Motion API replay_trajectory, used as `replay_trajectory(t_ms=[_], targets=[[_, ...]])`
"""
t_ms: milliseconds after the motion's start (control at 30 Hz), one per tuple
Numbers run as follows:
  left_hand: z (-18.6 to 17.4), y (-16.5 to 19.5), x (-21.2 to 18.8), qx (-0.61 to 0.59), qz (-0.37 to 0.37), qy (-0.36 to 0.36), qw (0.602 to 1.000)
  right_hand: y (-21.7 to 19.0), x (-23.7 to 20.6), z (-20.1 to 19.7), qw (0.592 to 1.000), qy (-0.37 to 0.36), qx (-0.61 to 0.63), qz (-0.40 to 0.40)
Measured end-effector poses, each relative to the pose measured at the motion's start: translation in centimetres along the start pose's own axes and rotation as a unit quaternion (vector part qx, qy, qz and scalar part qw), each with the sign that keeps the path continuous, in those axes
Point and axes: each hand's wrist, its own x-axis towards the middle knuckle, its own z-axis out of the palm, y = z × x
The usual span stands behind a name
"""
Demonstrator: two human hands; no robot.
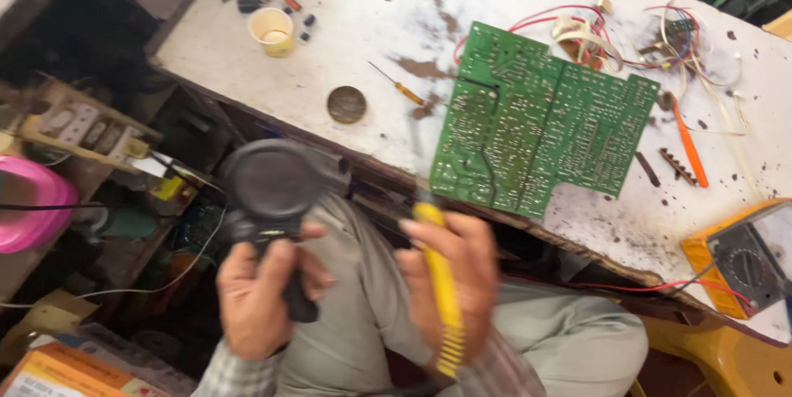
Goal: The person uses a soldering iron to work on a green circuit board, then inspects it with a magnifying glass. They remove a small component, strip its leads with pliers, and test it with a multimeter.
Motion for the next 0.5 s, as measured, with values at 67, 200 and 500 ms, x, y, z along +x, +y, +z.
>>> replay_trajectory(t_ms=[67,200,500], targets=[[-5.9,3.5,-0.9,-0.012,0.034,0.050,0.998,-5.1,2.0,6.0,0.998,-0.065,0.020,-0.020],[-18.1,8.6,-0.5,-0.028,0.117,0.102,0.987,-12.8,6.5,20.4,0.985,-0.129,0.043,-0.108],[-44.1,18.2,3.2,0.036,0.094,0.091,0.991,-23.4,17.8,49.5,0.967,-0.108,-0.210,-0.097]])
